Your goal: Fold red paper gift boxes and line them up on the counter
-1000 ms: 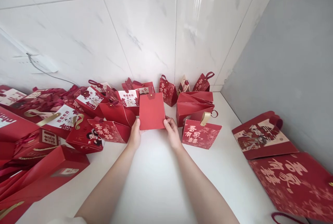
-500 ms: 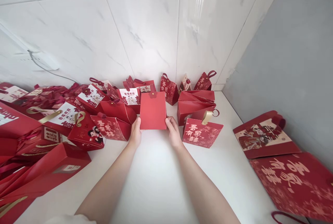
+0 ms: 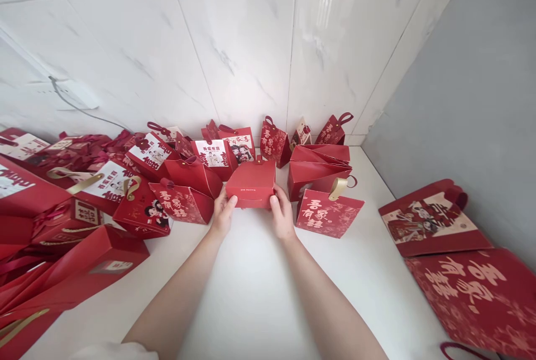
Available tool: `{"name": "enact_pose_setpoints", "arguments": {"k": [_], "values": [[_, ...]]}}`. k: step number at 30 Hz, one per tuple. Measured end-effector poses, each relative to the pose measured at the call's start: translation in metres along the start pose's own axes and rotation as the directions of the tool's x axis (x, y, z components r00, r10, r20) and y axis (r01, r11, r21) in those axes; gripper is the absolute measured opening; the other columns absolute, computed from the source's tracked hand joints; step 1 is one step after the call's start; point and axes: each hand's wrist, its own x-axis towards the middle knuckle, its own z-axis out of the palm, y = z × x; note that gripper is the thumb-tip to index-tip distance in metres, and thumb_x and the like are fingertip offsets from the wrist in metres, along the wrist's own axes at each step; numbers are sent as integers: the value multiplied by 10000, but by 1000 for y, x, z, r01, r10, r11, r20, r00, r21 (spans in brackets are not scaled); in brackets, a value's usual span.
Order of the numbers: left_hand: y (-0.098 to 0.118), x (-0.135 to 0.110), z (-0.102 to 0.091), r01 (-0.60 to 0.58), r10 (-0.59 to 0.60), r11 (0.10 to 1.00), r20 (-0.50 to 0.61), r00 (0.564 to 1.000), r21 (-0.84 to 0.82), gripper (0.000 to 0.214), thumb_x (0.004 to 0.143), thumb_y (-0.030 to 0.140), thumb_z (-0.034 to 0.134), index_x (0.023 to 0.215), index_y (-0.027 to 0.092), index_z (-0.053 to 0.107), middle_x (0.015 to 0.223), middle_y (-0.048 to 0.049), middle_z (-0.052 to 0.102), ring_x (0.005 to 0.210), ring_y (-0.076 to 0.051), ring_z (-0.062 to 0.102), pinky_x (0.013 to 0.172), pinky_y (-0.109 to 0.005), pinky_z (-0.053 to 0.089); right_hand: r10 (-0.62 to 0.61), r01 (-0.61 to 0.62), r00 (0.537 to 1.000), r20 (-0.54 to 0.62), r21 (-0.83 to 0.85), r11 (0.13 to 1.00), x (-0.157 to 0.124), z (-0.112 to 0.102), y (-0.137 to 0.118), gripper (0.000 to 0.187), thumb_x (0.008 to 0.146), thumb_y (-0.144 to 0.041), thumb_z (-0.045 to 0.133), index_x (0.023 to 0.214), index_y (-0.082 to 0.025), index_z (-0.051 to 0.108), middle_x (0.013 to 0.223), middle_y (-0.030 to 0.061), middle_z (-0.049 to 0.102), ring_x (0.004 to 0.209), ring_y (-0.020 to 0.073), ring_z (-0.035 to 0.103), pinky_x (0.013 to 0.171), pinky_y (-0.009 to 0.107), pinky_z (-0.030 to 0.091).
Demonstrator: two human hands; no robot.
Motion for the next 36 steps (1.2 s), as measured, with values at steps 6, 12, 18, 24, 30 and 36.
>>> {"name": "enact_pose_setpoints", "arguments": {"k": [6, 12, 18, 24, 30, 36], "values": [[10, -5, 7, -52, 57, 996, -65, 996, 76, 446, 861, 484, 554, 1218, 218, 593, 1236, -112, 577, 972, -241, 621, 648, -315, 583, 14, -9, 999, 37, -127, 992, -1, 5, -3, 422, 908, -524, 494, 1175, -223, 621, 754, 15, 608, 635, 162, 497, 614, 300, 432], [15, -9, 12, -97, 100, 992, -25, 995, 79, 480, 884, 462, 536, 1293, 211, 535, 1309, -114, 536, 1123, -284, 578, 829, -393, 588, 0, 3, 1000, 30, -120, 993, 1, 5, -5, 361, 927, -506, 469, 1016, -221, 671, 775, 24, 630, 662, 170, 522, 670, 305, 439], [13, -8, 12, -97, 100, 991, -37, 994, 90, 474, 883, 458, 541, 1277, 196, 544, 1296, -121, 541, 1133, -282, 572, 855, -388, 575, 11, -6, 999, 39, -136, 991, 1, 4, -5, 360, 929, -502, 468, 999, -215, 674, 792, 26, 646, 664, 167, 536, 678, 303, 450], [12, -7, 9, -90, 95, 988, -37, 995, 126, 462, 891, 473, 521, 1270, 210, 553, 1316, -112, 538, 1125, -265, 567, 820, -349, 565, 25, -20, 999, 34, -138, 990, 1, 4, -3, 394, 918, -520, 479, 1086, -218, 668, 801, 28, 668, 653, 174, 543, 670, 312, 459], [-6, -1, -3, -72, 81, 995, -145, 986, 65, 591, 933, 604, 272, 1212, 176, 567, 1232, -131, 605, 1095, -259, 585, 826, -364, 519, 7, -10, 1000, -16, -214, 977, -2, 3, -1, 438, 929, -515, 453, 1223, -246, 636, 870, 32, 691, 792, 209, 599, 776, 348, 478], [-4, 3, -7, -27, 39, 993, -103, 994, 114, 499, 934, 581, 335, 1064, 199, 629, 1083, -83, 653, 1018, -223, 604, 919, -356, 468, -256, 243, 967, 16, -371, 896, -5, 4, -3, 416, 979, -376, 388, 1377, -330, 496, 1393, 28, 525, 1297, 222, 465, 1099, 423, 350]]}}
